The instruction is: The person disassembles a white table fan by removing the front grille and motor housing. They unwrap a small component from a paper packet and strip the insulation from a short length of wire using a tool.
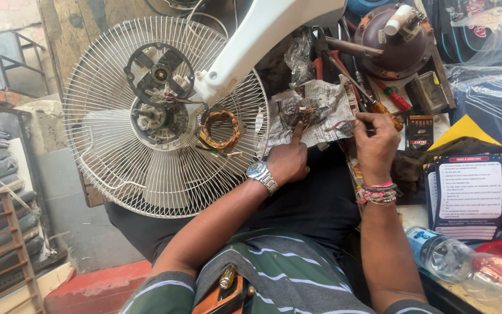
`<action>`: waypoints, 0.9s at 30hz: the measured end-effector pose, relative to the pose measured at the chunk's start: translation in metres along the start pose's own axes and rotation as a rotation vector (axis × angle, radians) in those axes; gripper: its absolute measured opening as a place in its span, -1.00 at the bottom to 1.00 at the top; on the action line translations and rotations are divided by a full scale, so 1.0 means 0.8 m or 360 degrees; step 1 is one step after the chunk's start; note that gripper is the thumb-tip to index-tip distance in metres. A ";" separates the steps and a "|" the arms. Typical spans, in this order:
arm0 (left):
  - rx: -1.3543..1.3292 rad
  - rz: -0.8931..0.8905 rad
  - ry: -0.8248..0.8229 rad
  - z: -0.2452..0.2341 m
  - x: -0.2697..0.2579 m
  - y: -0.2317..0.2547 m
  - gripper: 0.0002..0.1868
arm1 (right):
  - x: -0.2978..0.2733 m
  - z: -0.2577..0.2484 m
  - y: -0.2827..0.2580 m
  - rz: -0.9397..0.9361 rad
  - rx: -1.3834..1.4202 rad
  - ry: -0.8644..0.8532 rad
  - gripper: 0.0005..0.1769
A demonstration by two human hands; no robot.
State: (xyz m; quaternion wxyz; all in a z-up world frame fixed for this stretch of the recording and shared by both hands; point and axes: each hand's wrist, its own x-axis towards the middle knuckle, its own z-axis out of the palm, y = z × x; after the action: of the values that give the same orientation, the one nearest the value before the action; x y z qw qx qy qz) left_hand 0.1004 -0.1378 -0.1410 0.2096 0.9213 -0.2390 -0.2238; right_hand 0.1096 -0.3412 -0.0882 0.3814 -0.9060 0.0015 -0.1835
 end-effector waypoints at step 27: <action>-0.0938 0.0147 0.0637 -0.020 -0.045 0.012 -0.63 | -0.002 -0.020 -0.049 0.0137 0.0794 0.0033 -0.91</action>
State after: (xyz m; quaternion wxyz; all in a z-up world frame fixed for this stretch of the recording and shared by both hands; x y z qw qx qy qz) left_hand 0.0772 -0.1217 -0.1119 0.5190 0.8351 -0.1596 -0.0886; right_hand 0.0973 -0.3238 -0.0515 0.6005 -0.7811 -0.0015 -0.1711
